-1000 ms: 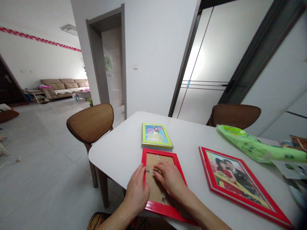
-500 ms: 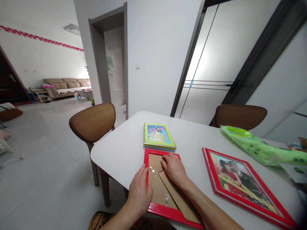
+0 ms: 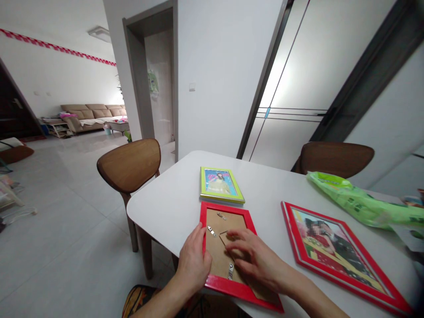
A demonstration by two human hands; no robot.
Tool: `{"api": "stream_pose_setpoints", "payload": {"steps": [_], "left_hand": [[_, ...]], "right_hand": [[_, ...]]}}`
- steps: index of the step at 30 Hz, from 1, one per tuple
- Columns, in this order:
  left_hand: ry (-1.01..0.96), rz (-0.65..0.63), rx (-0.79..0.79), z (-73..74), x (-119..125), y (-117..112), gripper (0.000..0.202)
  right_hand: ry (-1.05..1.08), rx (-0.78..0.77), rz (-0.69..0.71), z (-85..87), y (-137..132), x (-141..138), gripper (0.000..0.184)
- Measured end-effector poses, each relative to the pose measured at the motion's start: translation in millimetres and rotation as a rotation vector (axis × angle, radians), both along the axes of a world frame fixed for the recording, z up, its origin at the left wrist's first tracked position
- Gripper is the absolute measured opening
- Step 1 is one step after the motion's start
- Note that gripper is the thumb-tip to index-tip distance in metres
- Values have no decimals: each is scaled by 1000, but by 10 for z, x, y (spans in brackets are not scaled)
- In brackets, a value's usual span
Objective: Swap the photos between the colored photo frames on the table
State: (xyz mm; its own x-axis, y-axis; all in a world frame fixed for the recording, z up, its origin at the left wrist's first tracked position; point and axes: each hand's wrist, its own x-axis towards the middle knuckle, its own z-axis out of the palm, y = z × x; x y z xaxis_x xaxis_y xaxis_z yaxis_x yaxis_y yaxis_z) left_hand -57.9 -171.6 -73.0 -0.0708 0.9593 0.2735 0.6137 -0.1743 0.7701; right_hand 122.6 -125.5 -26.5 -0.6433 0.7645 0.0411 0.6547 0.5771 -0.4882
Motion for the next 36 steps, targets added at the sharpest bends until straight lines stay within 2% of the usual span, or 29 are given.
{"api": "stream_pose_setpoints", "payload": {"steps": [4, 8, 15, 21, 25, 27, 30, 33, 36], "left_hand": [[85, 1, -3, -7, 14, 6, 54], [132, -3, -23, -2, 24, 9, 55], [128, 9, -41, 14, 31, -19, 56], [50, 9, -69, 60, 6, 4, 51], [-116, 6, -31, 199, 40, 15, 41], [-357, -1, -38, 294, 80, 31, 31], [-733, -37, -161, 418, 76, 82, 23], [-819, -18, -208, 468, -127, 143, 27], [-807, 61, -222, 419, -522, 169, 28]], "right_hand": [[5, -22, 58, 0, -214, 41, 20], [20, 35, 24, -78, -212, -48, 13], [-17, 133, -263, -144, -149, -33, 33], [25, 107, -320, -82, -116, -64, 31], [40, 160, -353, 59, -112, -67, 28], [64, 195, -343, 152, -132, -93, 26], [163, 227, -299, 270, -164, -137, 26], [273, 240, -312, 278, -126, -85, 30], [219, 200, -439, 138, -16, 88, 36]]}}
